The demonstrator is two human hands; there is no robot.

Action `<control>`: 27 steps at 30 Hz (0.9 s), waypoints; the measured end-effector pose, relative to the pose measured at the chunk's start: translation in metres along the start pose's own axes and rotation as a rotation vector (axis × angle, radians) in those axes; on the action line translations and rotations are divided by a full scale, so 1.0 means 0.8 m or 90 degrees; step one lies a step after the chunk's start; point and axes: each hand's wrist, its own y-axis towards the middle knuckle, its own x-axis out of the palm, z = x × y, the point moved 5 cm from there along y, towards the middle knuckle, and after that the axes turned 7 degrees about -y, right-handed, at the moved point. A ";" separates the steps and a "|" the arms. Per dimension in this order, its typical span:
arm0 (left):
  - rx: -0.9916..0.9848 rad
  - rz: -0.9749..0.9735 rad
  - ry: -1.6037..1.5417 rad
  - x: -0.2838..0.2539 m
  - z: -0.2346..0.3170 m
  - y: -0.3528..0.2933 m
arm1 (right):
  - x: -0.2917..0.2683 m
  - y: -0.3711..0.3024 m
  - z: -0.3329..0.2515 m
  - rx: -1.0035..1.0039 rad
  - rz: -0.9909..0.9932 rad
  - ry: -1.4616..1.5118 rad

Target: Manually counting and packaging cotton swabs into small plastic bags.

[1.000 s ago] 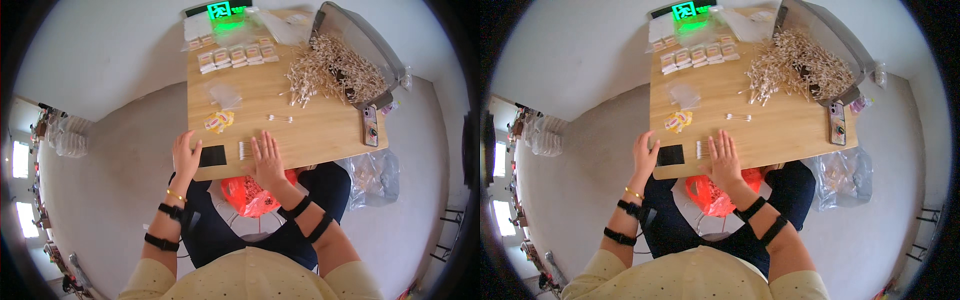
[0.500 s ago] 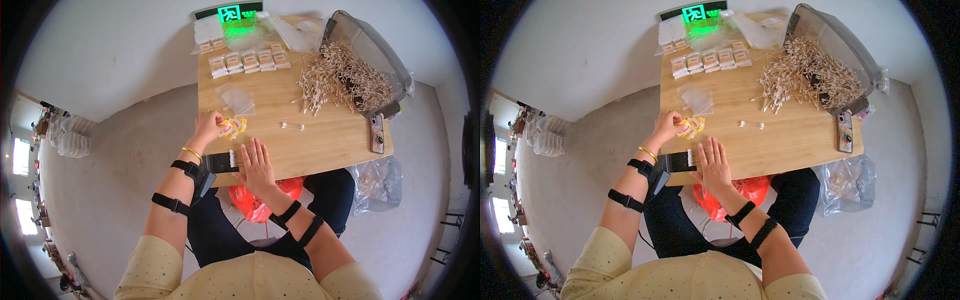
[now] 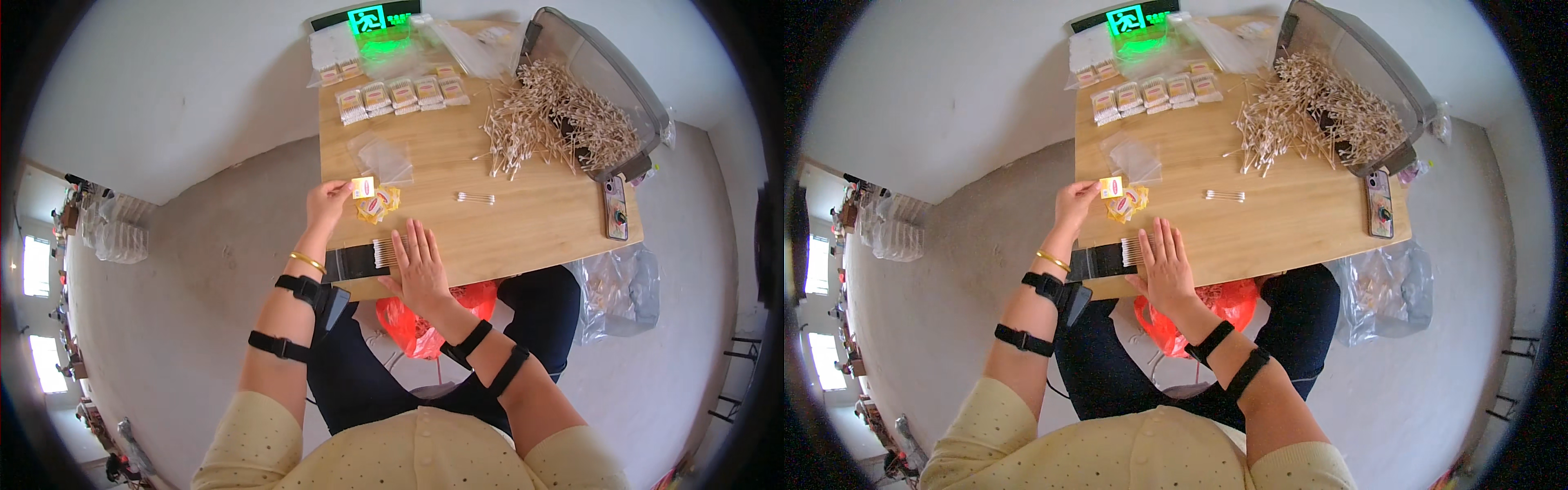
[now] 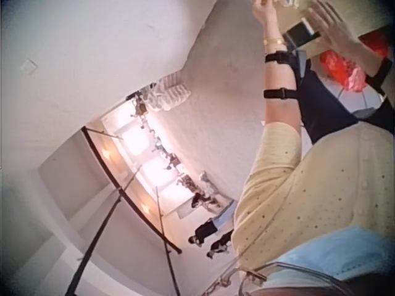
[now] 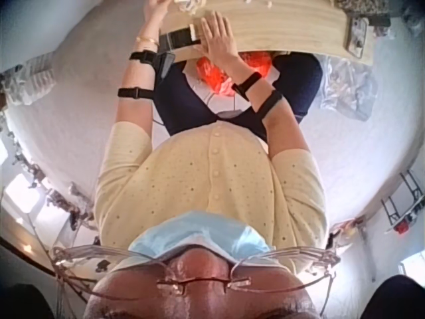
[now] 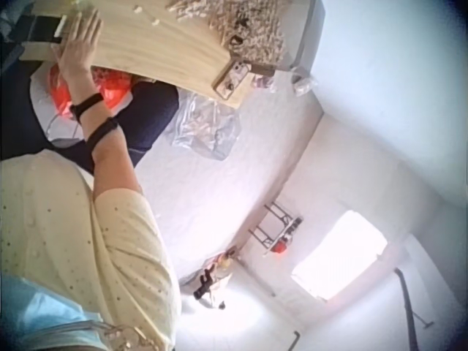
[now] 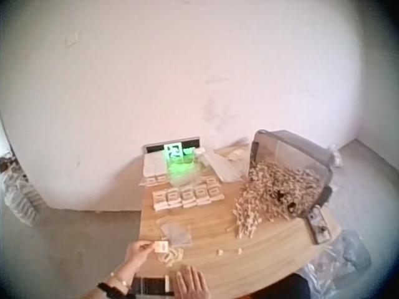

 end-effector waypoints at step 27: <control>0.063 0.012 0.315 -0.003 0.010 -0.147 | 0.002 -0.004 0.005 0.002 0.001 0.002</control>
